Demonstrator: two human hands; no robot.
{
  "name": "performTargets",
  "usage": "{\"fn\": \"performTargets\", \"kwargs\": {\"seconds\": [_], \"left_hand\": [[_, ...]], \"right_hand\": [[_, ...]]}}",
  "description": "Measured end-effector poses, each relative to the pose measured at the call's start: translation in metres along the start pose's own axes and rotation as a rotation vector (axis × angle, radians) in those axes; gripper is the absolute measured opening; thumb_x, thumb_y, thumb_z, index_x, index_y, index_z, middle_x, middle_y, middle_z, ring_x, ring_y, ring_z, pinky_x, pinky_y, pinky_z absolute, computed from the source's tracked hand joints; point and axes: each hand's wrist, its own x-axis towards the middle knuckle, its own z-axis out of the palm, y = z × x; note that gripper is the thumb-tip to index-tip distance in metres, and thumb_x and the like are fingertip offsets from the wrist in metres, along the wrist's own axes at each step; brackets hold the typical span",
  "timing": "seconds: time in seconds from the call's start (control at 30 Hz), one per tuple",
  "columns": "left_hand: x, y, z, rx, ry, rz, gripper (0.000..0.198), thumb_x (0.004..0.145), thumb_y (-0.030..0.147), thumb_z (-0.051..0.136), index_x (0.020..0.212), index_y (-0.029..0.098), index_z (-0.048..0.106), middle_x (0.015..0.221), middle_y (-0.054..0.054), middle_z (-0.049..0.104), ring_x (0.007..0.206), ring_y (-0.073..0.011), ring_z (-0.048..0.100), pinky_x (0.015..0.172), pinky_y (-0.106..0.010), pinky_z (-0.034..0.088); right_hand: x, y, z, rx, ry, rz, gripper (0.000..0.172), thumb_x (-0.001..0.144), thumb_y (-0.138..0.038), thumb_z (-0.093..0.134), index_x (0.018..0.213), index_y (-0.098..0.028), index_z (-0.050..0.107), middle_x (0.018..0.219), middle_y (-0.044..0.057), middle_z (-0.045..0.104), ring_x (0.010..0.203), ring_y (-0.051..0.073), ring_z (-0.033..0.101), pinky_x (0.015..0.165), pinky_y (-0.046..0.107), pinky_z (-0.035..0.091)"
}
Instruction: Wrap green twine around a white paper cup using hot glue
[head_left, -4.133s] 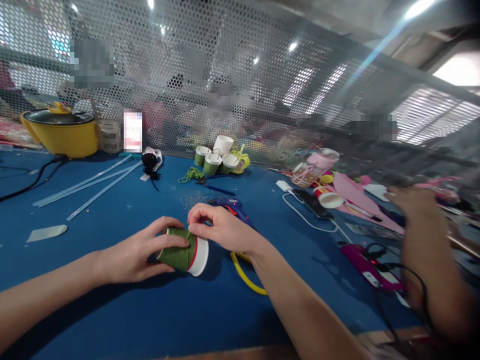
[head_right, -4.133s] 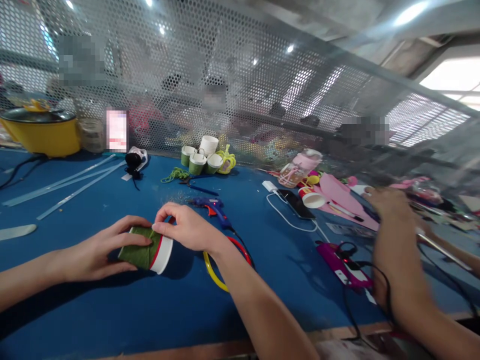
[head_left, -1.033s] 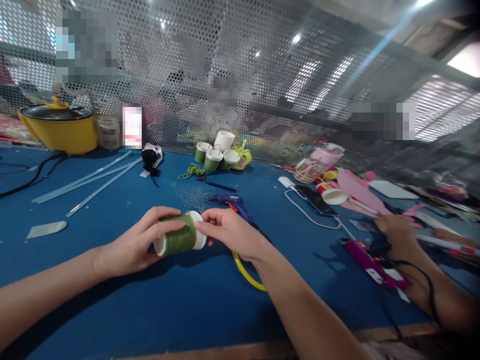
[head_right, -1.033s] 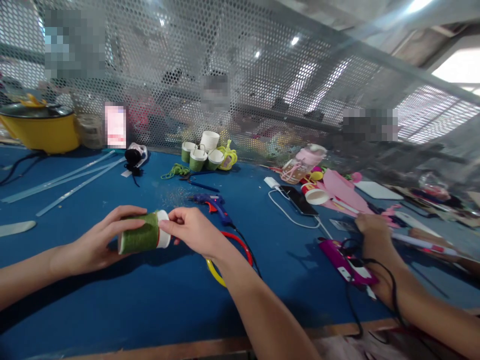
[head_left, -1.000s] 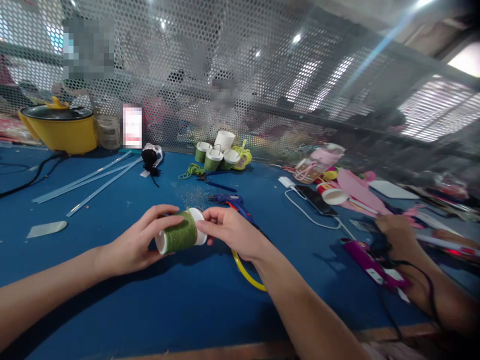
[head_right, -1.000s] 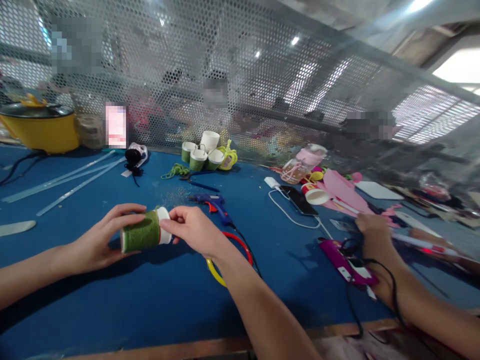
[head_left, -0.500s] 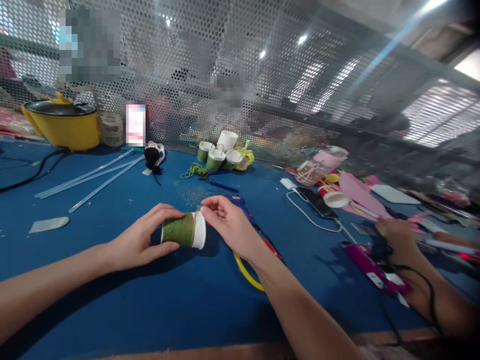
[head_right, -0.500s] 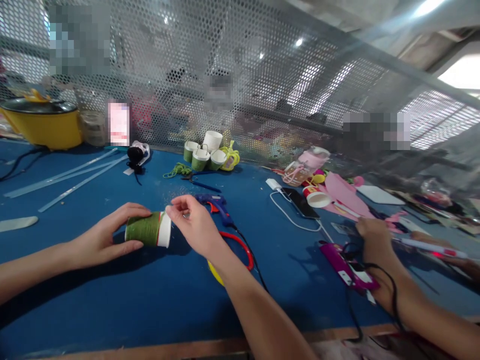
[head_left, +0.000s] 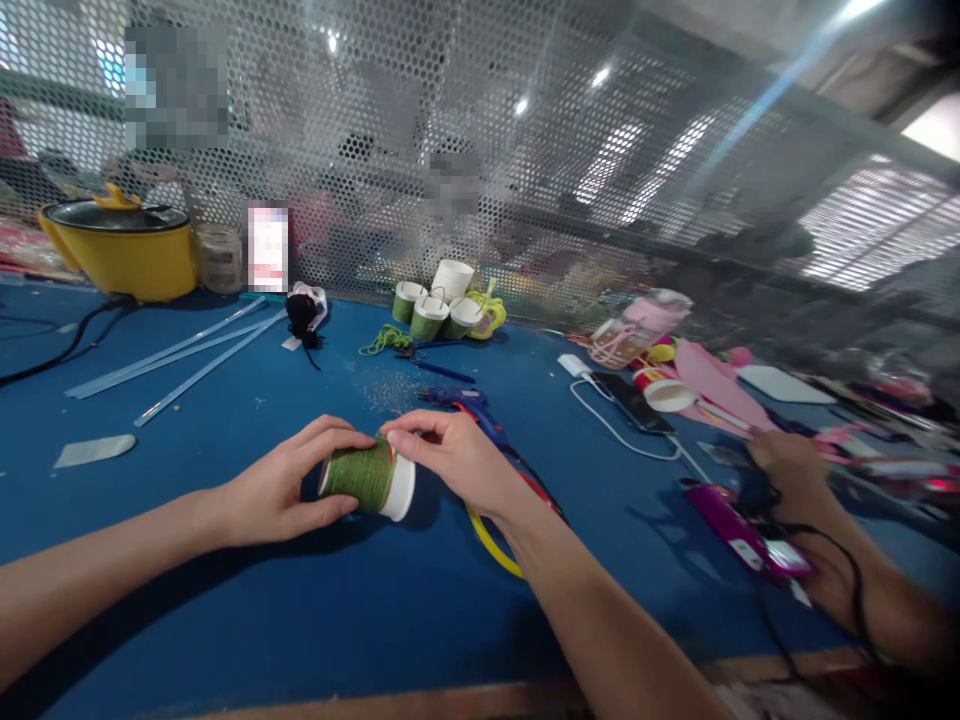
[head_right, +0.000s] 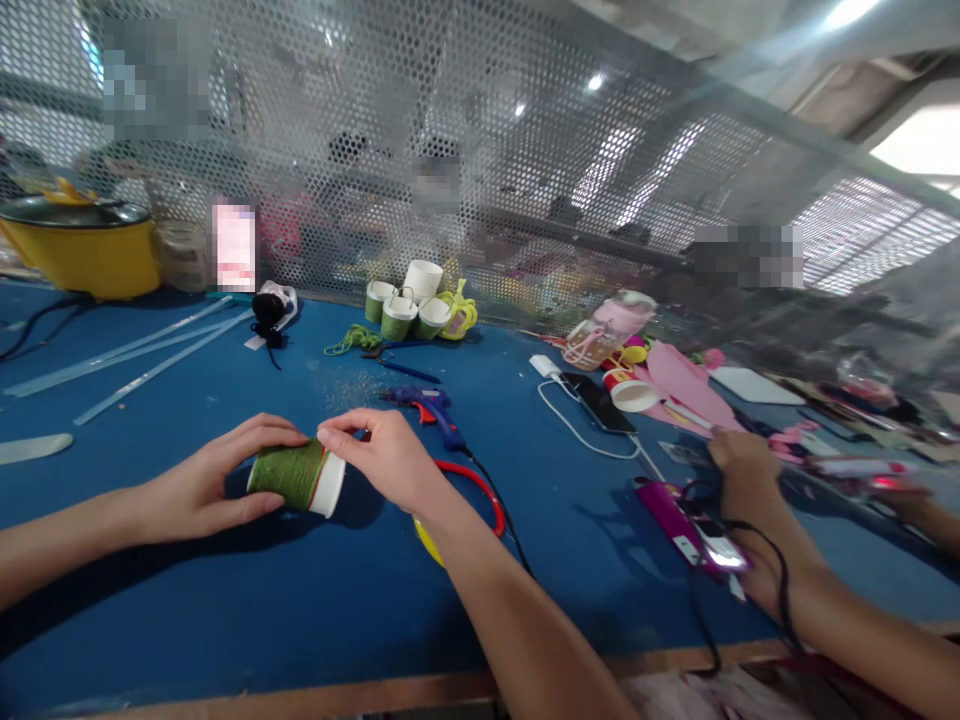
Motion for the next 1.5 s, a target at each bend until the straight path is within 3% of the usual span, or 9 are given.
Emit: {"fn": "performTargets", "kwargs": {"seconds": [0.2,0.43,0.9,1.1,1.2,1.3,1.43,1.5], "left_hand": [[-0.001,0.000,0.002,0.046,-0.006,0.036,0.042,0.083,0.021,0.053,0.123,0.020,0.039,0.118,-0.012,0.043,0.109,-0.0227,0.048,0.093,-0.038,0.043],[-0.003,0.001,0.003,0.079,-0.038,0.066,0.045,0.083,0.021,0.053,0.125,0.020,0.037,0.120,-0.012,0.041,0.110,-0.0228,0.047,0.093,-0.037,0.044],[-0.003,0.003,0.004,0.078,-0.072,0.086,0.051,0.083,0.022,0.054,0.129,0.022,0.033,0.117,-0.011,0.043,0.104,-0.0218,0.050,0.088,-0.035,0.046],[-0.003,0.003,0.005,0.122,-0.124,0.087,0.052,0.082,0.022,0.053,0.131,0.024,0.035,0.117,-0.011,0.043,0.106,-0.0234,0.049,0.090,-0.037,0.045],[-0.003,0.004,0.004,0.112,-0.125,0.059,0.051,0.082,0.022,0.054,0.130,0.023,0.036,0.117,-0.011,0.043,0.105,-0.0229,0.050,0.089,-0.036,0.046],[-0.002,0.005,0.004,0.102,-0.124,0.035,0.051,0.081,0.020,0.054,0.129,0.023,0.035,0.117,-0.011,0.043,0.105,-0.0223,0.051,0.090,-0.035,0.046],[-0.003,0.004,0.005,0.114,-0.079,0.019,0.049,0.080,0.021,0.054,0.126,0.023,0.038,0.119,-0.011,0.043,0.105,-0.0224,0.051,0.090,-0.035,0.046],[-0.003,0.002,0.005,0.132,-0.040,0.016,0.048,0.080,0.021,0.053,0.125,0.023,0.039,0.119,-0.010,0.043,0.106,-0.0226,0.050,0.090,-0.036,0.045]], "right_hand": [[0.002,0.002,0.002,0.140,0.079,0.044,0.018,0.075,-0.030,0.060,0.086,-0.016,0.060,0.086,0.005,0.066,0.080,0.015,0.061,0.078,0.032,0.045],[0.001,0.001,0.001,0.005,-0.026,0.037,0.016,0.071,-0.023,0.064,0.084,-0.016,0.059,0.075,0.000,0.059,0.065,0.010,0.052,0.062,0.026,0.043],[0.008,-0.005,0.016,0.197,0.121,-0.068,0.019,0.072,-0.021,0.060,0.090,-0.016,0.061,0.081,0.002,0.060,0.074,0.011,0.056,0.072,0.027,0.047],[0.015,0.001,0.025,0.081,0.024,0.003,0.015,0.073,-0.014,0.056,0.087,-0.014,0.062,0.075,0.002,0.063,0.069,0.011,0.058,0.068,0.026,0.048],[0.017,0.003,0.014,-0.019,0.048,-0.022,0.015,0.079,-0.019,0.051,0.088,-0.014,0.062,0.077,0.005,0.066,0.073,0.013,0.061,0.072,0.028,0.048],[0.015,0.002,-0.014,-0.170,0.197,-0.055,0.023,0.084,-0.031,0.047,0.088,-0.014,0.063,0.082,0.007,0.068,0.077,0.016,0.063,0.072,0.028,0.048],[0.011,0.003,-0.057,-0.657,0.373,0.137,0.024,0.086,-0.030,0.043,0.092,-0.015,0.062,0.088,0.007,0.068,0.080,0.016,0.063,0.071,0.025,0.046],[0.011,0.012,-0.072,-0.771,0.392,0.207,0.017,0.081,-0.023,0.050,0.087,-0.014,0.064,0.094,0.010,0.067,0.086,0.020,0.062,0.074,0.026,0.044]]}}
